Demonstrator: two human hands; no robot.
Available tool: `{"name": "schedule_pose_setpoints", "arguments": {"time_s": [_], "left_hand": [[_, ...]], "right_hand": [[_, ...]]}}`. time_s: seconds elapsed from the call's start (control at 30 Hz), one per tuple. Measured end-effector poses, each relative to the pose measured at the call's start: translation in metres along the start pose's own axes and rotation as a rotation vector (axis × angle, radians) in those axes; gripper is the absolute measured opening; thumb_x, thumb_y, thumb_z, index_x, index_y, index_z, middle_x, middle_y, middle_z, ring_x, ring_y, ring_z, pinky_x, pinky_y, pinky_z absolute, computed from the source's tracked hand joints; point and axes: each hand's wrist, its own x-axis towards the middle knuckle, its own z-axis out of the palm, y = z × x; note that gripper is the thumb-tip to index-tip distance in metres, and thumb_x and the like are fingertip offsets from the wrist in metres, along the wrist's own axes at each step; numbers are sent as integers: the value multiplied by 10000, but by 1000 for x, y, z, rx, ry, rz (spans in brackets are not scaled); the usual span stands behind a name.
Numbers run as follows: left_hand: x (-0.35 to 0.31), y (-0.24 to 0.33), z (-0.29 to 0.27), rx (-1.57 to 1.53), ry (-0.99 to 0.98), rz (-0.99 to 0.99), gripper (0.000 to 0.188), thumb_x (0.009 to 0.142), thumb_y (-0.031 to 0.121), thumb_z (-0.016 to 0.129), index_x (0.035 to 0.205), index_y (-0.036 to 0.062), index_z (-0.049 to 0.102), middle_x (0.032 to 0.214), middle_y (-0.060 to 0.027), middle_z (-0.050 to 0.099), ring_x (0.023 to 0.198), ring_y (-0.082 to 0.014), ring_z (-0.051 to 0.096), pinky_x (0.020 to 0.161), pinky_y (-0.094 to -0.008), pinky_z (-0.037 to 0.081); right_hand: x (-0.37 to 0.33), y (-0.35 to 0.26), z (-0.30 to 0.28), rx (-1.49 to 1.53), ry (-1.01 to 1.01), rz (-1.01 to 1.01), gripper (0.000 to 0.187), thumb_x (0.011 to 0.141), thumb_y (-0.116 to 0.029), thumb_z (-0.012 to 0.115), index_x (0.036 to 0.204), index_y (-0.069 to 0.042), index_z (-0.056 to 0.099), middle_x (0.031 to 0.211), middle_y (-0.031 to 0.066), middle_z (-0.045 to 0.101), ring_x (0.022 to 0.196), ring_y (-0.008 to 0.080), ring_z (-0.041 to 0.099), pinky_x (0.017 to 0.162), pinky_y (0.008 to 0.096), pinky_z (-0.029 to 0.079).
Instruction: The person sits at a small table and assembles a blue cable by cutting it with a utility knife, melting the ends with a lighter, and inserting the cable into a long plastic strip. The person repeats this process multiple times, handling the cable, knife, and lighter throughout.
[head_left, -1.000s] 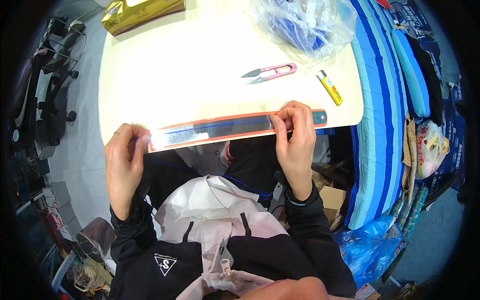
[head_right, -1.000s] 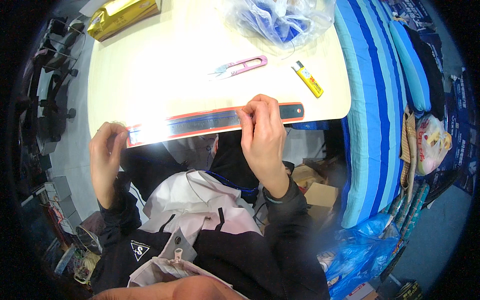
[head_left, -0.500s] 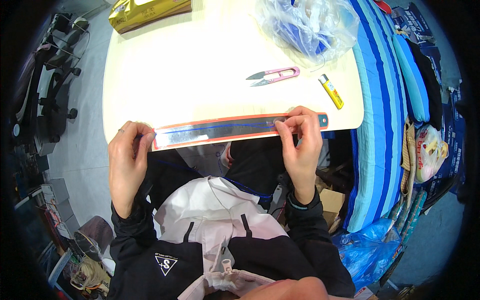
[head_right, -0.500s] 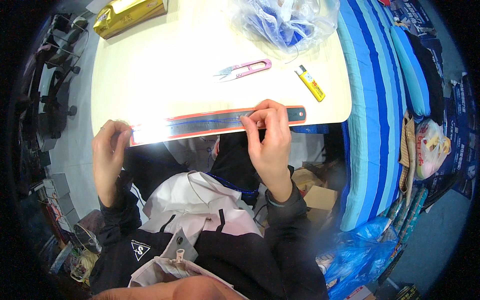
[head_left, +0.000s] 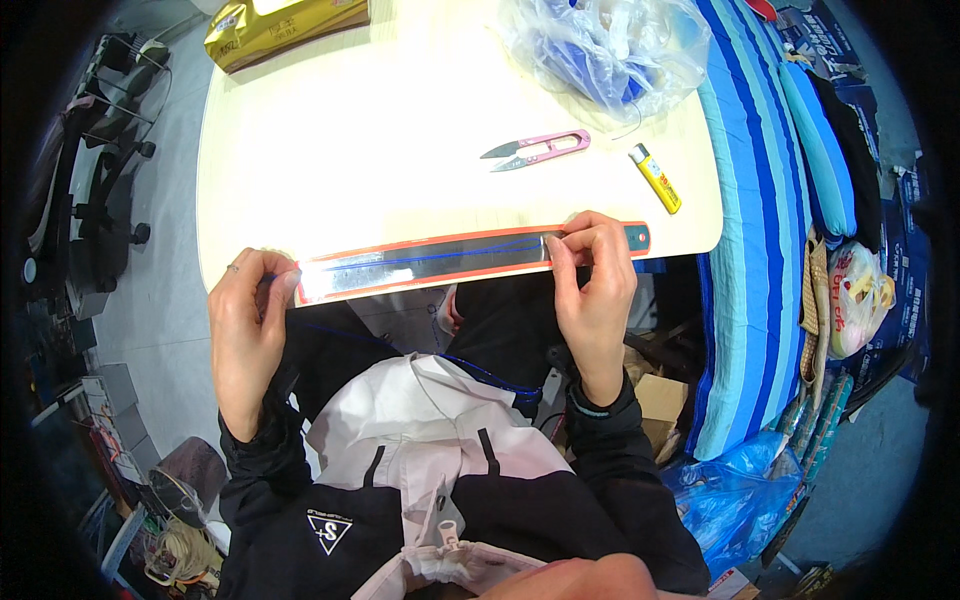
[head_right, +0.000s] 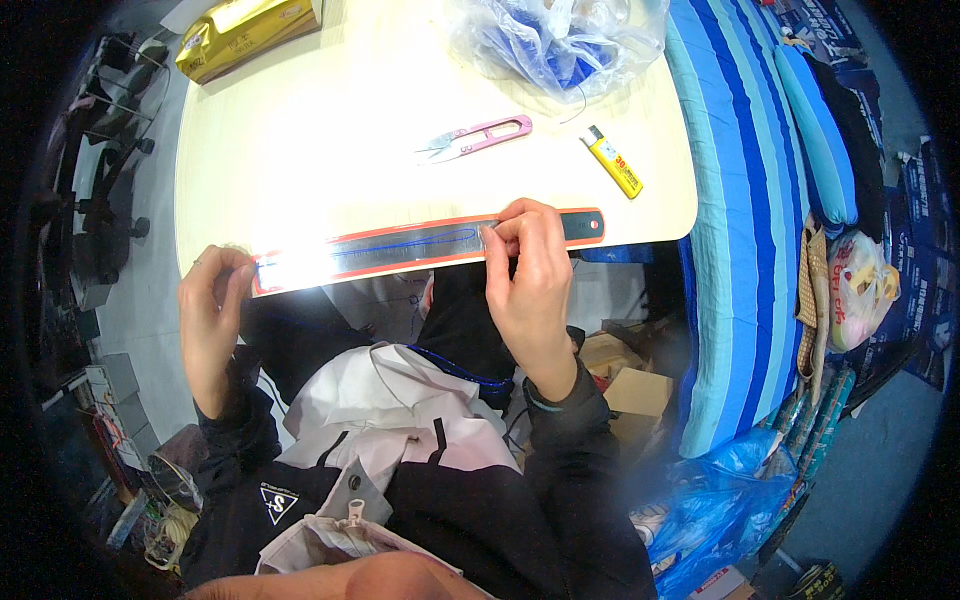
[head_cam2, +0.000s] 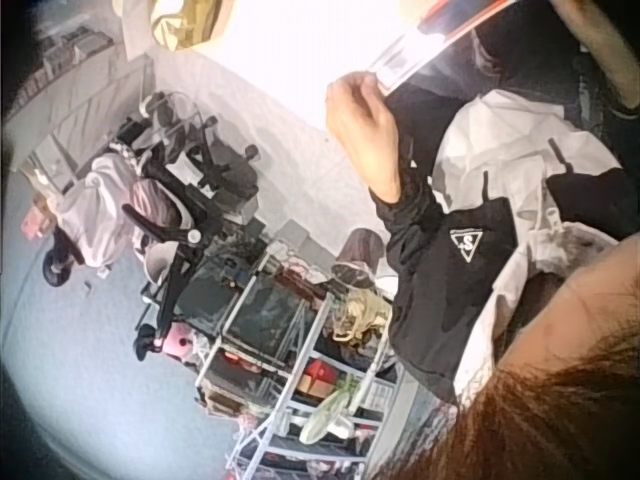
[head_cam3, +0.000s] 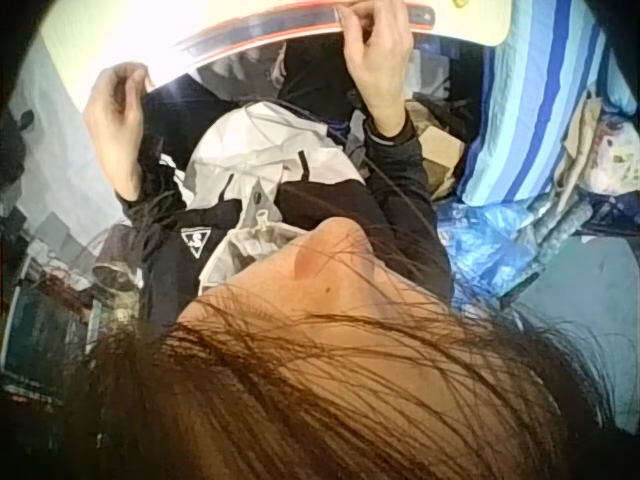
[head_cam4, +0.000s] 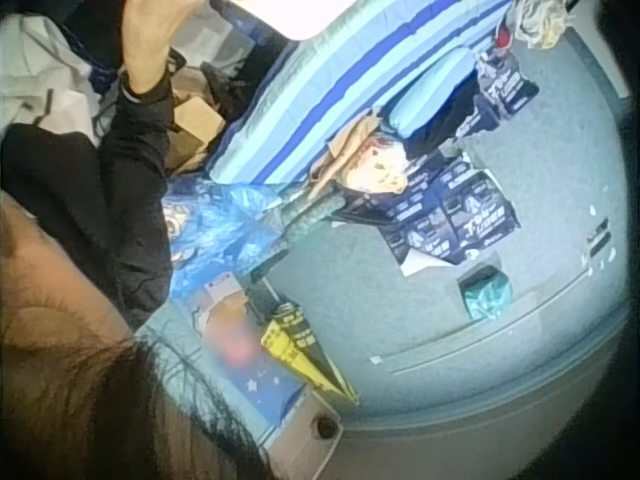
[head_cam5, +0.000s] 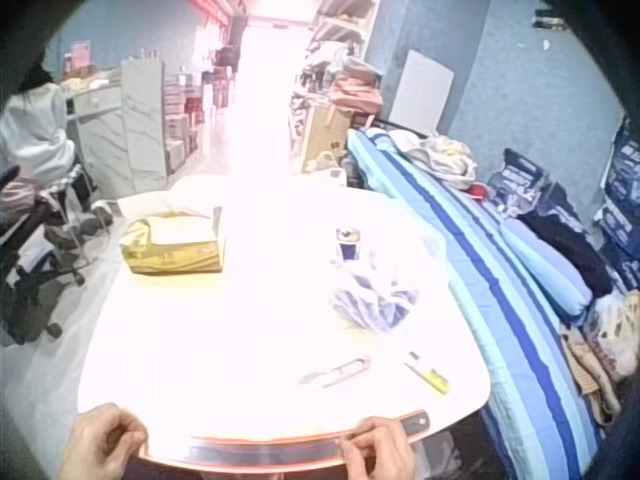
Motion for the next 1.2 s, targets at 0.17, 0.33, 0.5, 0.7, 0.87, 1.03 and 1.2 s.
{"name": "schedule_pose_setpoints", "arguments": {"time_s": [0.17,0.33,0.5,0.7,0.87,1.03,1.2], "left_hand": [[0,0,0,10,-13,-29,70,838,-7,634,840,-35,571,714,-97,545,585,-182,494,531,-297,391],[0,3,0,-4,4,10,60,836,-18,625,837,-38,568,715,-99,545,590,-181,500,537,-299,400],[-2,1,-1,-32,10,4,51,828,-33,618,835,-41,568,723,-103,557,599,-186,517,547,-299,408],[-17,5,1,-257,8,19,46,828,-37,608,865,-29,583,740,-101,580,623,-163,552,569,-272,438],[-33,18,-5,-377,-37,-3,47,824,-39,613,861,-27,588,763,-83,584,634,-124,533,566,-246,434],[-48,28,-4,-530,-160,-77,39,838,-37,593,874,-22,597,723,-42,546,602,-85,442,537,-235,367],[-61,37,3,-569,-80,19,57,870,-5,594,923,-2,612,726,-45,552,600,-102,461,532,-255,381]], "right_hand": [[-1,-2,3,16,6,28,162,812,44,668,802,15,509,918,107,560,633,131,502,572,249,438],[2,-6,1,-8,23,24,157,813,37,667,811,6,513,915,100,563,648,130,511,573,257,444],[-9,-33,11,128,-63,-26,172,811,16,671,932,27,548,1016,149,583,812,193,636,651,309,524],[-24,-80,67,414,-421,-349,490,819,-101,688,1223,81,478,1157,244,555,906,332,623,737,364,524],[-25,-89,72,306,-349,-445,203,806,-60,661,973,11,569,777,135,543,726,302,583,639,375,473],[-35,-89,59,381,-296,-365,41,814,39,586,847,19,569,734,153,530,683,327,559,609,391,448],[-49,-92,50,411,-281,-323,43,857,45,547,831,14,563,689,101,523,542,198,508,494,297,384]]}}
